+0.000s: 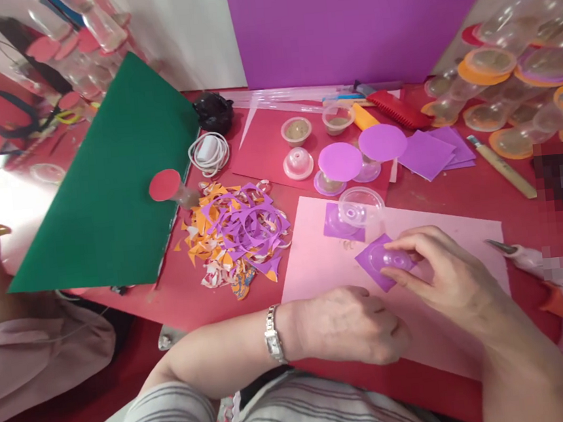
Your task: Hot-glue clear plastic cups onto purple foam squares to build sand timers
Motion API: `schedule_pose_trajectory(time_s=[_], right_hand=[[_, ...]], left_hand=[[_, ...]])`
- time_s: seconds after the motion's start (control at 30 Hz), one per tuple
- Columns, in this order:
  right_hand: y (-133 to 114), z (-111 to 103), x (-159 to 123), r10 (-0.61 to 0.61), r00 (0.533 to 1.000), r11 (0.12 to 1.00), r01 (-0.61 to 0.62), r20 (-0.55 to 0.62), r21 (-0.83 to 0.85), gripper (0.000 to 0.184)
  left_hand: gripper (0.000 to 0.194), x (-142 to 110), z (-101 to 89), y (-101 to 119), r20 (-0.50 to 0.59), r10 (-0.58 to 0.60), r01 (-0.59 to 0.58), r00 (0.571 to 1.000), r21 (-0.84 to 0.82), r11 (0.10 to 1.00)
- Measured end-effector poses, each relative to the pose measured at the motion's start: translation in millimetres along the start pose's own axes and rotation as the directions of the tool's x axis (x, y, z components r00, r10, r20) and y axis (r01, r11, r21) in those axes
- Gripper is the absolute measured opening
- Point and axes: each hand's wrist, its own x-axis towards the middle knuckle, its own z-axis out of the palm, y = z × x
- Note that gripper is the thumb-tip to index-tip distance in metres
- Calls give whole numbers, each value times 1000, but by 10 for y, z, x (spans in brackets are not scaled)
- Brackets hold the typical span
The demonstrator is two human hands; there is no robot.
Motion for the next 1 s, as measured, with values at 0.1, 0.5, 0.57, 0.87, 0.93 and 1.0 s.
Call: schedule_pose_trajectory(time_s=[0.1, 0.5, 0.57, 0.87, 0.93, 1.0], right_hand=[[12, 9, -15, -11, 1000, 1000, 11, 2, 5, 12], [-15, 66, 17, -44, 996, 999, 42, -83, -20, 9], [-34, 58, 34, -33, 995, 999, 31, -91, -24, 8], [-72, 41, 78, 84, 996, 996, -83, -16, 40, 18], [-91, 31, 78, 84, 996, 996, -84, -2, 31, 18], [-110, 19, 77, 78, 997, 997, -78, -1, 17, 17]], left_hand=[[22, 5, -1, 1, 30, 4, -4, 1000, -13, 1000], [21, 2, 40, -13, 59, 20, -20, 998, 4, 1000], [19, -2, 47, -17, 45, 13, -13, 999, 6, 1000], [10, -16, 0, -33, -30, -22, 22, 999, 6, 1000], [8, -12, 5, -39, -43, -21, 22, 999, 10, 1000], [8, -10, 10, -44, -47, -17, 18, 999, 17, 1000]])
